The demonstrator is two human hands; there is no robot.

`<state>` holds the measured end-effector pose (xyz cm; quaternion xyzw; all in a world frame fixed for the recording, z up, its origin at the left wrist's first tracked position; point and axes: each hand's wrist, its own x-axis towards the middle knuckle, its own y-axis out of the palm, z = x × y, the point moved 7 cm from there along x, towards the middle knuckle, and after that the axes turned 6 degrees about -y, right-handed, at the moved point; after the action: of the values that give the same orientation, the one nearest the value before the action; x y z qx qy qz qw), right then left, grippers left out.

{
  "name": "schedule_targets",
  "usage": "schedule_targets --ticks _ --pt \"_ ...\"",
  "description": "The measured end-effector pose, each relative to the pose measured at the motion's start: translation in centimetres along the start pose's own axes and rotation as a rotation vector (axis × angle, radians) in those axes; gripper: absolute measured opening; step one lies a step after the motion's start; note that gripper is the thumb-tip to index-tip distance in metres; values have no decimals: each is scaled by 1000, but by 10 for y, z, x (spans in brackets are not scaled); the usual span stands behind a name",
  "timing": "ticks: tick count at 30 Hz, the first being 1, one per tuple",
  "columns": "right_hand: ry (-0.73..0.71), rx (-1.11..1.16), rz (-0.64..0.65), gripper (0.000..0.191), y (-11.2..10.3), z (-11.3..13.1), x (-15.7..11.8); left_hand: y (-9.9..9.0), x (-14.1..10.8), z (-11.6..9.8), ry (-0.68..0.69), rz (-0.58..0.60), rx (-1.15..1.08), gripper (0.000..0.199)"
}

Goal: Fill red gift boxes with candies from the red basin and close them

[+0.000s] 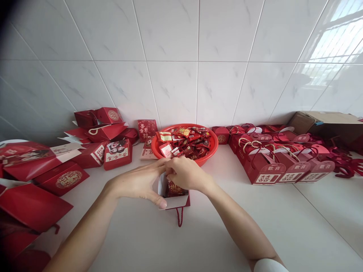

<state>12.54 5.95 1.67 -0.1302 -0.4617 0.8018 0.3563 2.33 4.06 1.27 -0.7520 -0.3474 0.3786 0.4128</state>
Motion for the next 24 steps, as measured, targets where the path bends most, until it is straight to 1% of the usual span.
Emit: schedule_targets --ticks 3,5,7,13,17,19,24 --pt "32 -179 92 20 7 -2 0 0 0 1 1 -5 6 98" --pt "61 -279 117 24 8 -5 -1 1 0 1 -5 -7 22 103" --pt "70 -331 135 25 8 -6 -1 1 1 2 -14 -4 39 106" --pt "-7 -380 208 25 11 3 -1 1 0 3 -26 5 43 102" --pt "-44 -410 341 26 19 7 -6 2 -1 4 -67 26 51 103" --pt "-45 -412 383 27 23 6 -7 2 -1 5 -80 38 55 106" --pt "-24 -400 426 27 27 -3 -6 3 -1 6 -103 45 63 113"
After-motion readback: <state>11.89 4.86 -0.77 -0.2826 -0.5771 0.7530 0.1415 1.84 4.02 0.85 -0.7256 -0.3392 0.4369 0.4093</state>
